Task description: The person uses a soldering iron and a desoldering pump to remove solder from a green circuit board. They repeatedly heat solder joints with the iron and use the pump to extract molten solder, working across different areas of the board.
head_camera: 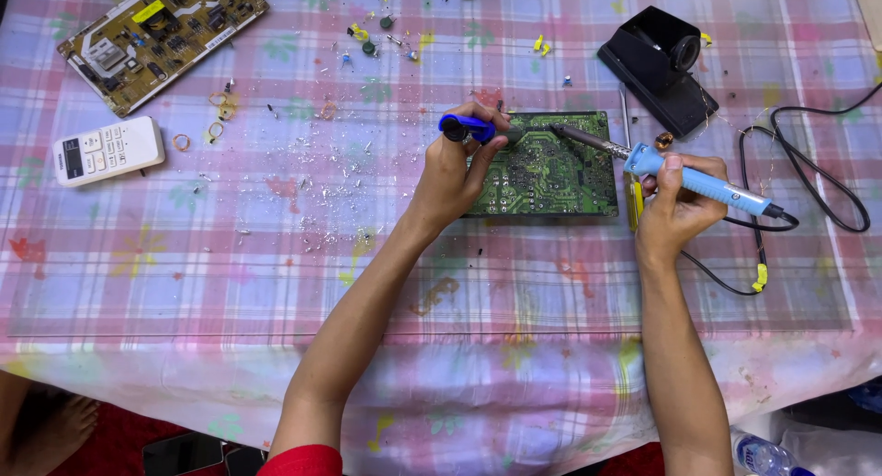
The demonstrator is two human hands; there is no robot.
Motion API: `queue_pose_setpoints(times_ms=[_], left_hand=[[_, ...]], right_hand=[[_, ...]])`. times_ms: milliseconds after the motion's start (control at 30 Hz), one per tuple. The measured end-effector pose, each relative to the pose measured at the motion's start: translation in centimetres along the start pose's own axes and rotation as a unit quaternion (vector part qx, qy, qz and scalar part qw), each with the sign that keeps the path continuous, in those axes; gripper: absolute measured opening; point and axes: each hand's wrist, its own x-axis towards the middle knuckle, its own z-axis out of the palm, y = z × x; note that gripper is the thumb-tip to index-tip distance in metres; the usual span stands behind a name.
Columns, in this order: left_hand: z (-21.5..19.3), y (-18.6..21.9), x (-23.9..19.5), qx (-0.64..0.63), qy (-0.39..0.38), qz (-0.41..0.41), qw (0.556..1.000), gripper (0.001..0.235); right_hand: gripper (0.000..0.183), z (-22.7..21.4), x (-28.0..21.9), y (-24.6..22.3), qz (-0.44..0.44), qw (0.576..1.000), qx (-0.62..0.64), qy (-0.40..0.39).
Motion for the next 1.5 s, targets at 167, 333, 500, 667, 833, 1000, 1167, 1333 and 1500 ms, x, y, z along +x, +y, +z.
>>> queue_pose_setpoints(times_ms=[167, 333, 500, 667, 833, 1000, 1167, 1333, 1500], left_hand=[[-0.4, 0.2, 0.6, 0.006, -0.002, -0.001, 1.0, 0.02], [-0.5, 0.3, 0.3, 0.005, -0.008, -0.01, 1.0, 0.022], [-0.4, 0.3, 0.5, 0.016, -0.005, -0.004, 1.0, 0.02], [-0.4, 0.4, 0.4, 0.003, -0.003, -0.006, 1.0, 0.02], [-0.4, 0.4, 0.4, 0.0, 0.001, -0.011, 1.0, 0.019], [-0.3, -0.1, 0.2, 0.036, -0.005, 0.022, 0.999, 0.021], [-0.2, 0.0, 0.3, 0.013, -0.006, 0.012, 1.0, 0.019], [-0.2, 0.5, 0.5, 0.019, -0.001, 0.015, 1.0, 0.019], [-0.2, 0.2, 0.3, 0.012, -0.004, 0.004, 1.0, 0.02]], right_hand=[[0.015, -0.9, 3.2, -0.1, 0.029, 0.995, -0.036, -0.09], [0.009, 0.4, 8.7, -1.9, -0.004, 0.957, -0.157, -0.242], [0.011, 3.9, 12.3, -3.9, -0.053, 0.906, -0.252, -0.336], [0.017, 5.6, 13.2, -4.4, -0.063, 0.889, -0.264, -0.37], [0.016, 5.6, 13.3, -4.3, -0.069, 0.892, -0.245, -0.373], [0.011, 4.6, 12.4, -5.0, -0.079, 0.896, -0.235, -0.368], [0.008, 2.5, 10.6, -5.3, 0.008, 0.918, -0.201, -0.34], [0.013, -0.3, 6.9, -0.4, 0.015, 0.972, -0.099, -0.214], [0.015, -1.1, 2.4, 3.6, 0.084, 0.995, 0.06, 0.001]])
